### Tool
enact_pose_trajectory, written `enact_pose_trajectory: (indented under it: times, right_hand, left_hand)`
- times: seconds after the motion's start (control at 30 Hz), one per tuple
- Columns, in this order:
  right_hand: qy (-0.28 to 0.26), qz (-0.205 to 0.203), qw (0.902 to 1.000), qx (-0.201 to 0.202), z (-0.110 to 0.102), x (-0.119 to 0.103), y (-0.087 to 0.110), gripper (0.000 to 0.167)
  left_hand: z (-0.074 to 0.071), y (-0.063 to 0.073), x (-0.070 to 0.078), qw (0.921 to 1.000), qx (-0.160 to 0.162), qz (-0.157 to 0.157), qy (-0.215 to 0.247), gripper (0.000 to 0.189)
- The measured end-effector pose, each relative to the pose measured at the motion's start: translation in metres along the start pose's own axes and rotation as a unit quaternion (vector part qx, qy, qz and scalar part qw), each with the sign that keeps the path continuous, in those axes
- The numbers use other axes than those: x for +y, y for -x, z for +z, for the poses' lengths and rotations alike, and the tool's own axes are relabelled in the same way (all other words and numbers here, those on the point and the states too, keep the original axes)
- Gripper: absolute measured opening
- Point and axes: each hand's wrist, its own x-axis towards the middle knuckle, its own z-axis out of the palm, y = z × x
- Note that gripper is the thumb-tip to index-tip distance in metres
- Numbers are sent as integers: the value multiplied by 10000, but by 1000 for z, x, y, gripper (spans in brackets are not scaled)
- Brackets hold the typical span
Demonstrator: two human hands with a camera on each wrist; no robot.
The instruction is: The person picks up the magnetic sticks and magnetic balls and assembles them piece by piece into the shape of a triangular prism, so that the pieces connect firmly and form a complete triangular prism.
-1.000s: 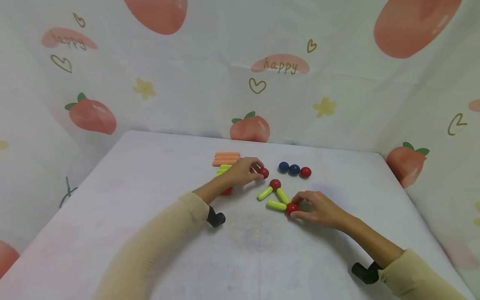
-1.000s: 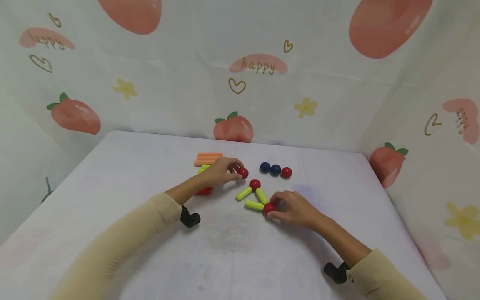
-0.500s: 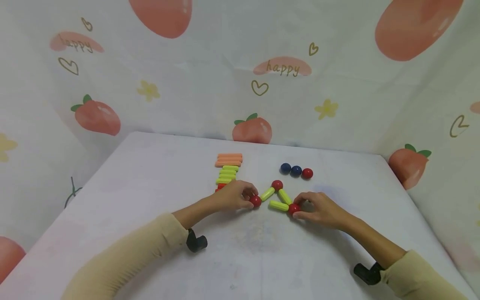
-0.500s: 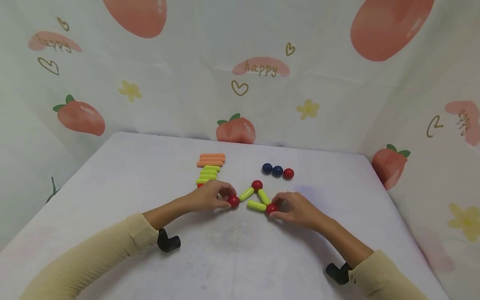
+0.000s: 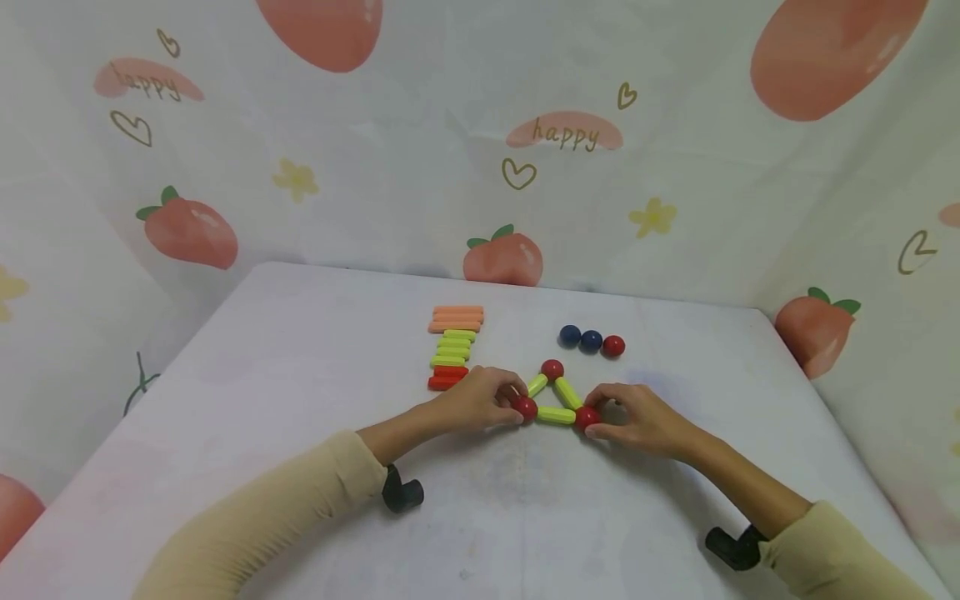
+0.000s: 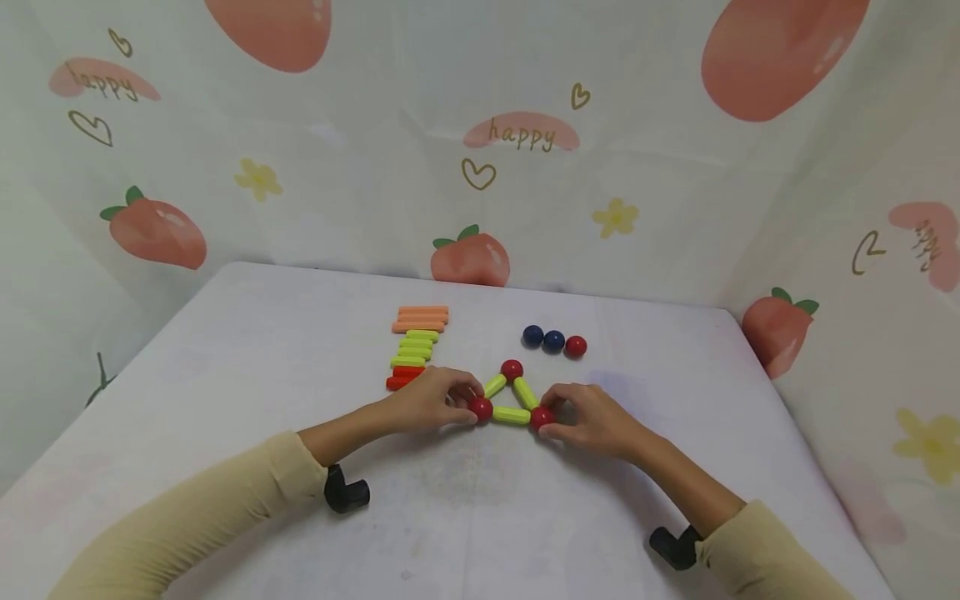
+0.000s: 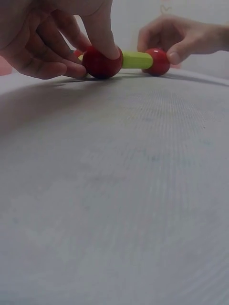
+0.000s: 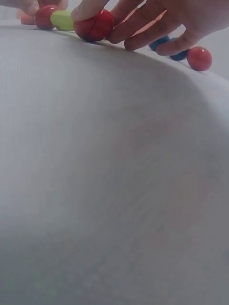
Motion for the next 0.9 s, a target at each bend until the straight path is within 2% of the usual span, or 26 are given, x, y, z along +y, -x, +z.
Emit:
enact_pose_trajectory:
  times: [0.3,0.47,0.73,0.9]
  right_hand:
    - [-17,32,10000,18,1,0,0,34]
    - [28,105,9999,-11,1,0,0,33]
    - [34,40,10000,9,1,0,0,33]
    - [33,-26,10000,-29,0,-1,-1,33]
  left_hand:
    - [-3,1,-5,9999,-67,-1,156,30]
    - [-5,-6,-8,9991,74,-292,307,30]
    - [2,-34,1,9960,243,-862,40,36]
    - [1,-41,2,9914,223,-1241,363,35]
